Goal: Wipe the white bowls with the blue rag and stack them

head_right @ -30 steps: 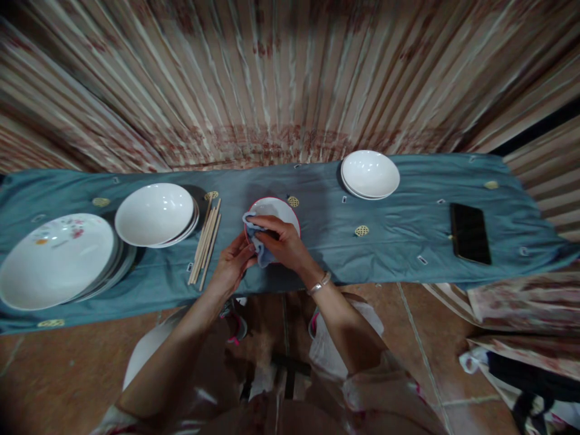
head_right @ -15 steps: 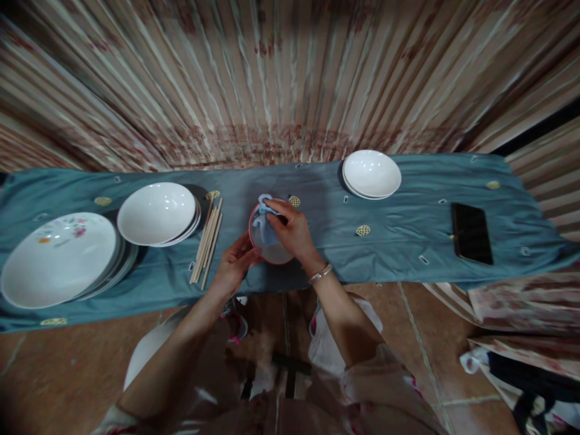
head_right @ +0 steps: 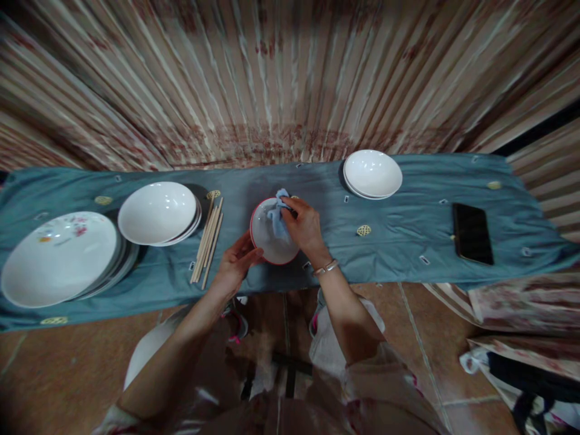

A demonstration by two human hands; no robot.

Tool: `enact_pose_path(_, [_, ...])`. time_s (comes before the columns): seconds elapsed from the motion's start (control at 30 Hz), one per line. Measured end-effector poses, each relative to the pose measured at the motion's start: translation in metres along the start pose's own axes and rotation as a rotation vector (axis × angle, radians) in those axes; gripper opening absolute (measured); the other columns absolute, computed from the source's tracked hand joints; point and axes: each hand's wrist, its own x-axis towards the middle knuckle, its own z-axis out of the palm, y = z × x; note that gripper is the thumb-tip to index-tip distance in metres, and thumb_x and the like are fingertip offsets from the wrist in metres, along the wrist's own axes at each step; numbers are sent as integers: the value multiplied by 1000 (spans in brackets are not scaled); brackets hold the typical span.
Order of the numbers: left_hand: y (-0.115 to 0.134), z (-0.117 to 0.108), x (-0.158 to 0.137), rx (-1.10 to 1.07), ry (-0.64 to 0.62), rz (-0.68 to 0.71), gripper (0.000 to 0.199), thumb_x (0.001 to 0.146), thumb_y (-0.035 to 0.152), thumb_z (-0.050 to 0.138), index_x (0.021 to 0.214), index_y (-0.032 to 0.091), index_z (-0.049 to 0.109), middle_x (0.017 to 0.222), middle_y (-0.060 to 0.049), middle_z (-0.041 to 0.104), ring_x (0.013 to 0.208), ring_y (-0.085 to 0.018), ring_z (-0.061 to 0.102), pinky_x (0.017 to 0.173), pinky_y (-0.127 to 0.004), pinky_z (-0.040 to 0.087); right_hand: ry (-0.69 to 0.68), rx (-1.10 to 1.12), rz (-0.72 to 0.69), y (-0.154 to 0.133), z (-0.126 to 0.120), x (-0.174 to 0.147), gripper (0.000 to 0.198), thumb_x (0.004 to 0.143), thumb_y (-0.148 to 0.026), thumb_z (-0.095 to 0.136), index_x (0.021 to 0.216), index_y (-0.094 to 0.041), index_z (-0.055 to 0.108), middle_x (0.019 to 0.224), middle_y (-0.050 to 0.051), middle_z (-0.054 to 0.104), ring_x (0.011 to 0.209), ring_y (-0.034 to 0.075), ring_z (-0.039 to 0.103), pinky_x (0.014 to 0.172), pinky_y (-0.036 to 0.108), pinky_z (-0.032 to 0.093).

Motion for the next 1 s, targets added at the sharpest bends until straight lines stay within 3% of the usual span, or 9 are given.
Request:
enact_pose_path(0.53, [-1, -2, 1, 8, -1, -12, 76, 62, 37, 92, 132, 20, 68, 125, -11, 74, 113, -30, 70, 85, -36, 63, -21, -309, -62, 10, -11, -17, 35, 91, -18, 52, 117, -19, 75, 118, 14, 77, 113, 28, 71, 105, 45, 53])
enact_pose_path(0.77, [-2, -3, 2, 4, 15, -20, 76, 63, 36, 91, 133, 21, 67, 124, -11, 74, 114, -30, 70, 87, -39, 62, -86, -417, -61, 13, -17, -22, 35, 89, -14, 52, 114, -16, 76, 110, 15, 78, 104, 28, 72, 99, 43, 56])
enact_pose_path(1.0, [1, 0, 2, 19, 2, -16, 79, 61, 42, 92, 133, 21, 67, 126, -12, 74, 112, -30, 71, 84, -37, 63, -165, -504, -161, 20, -23, -28, 35, 92, -13, 46, 113, -15, 75, 111, 17, 77, 104, 28, 70, 99, 45, 55])
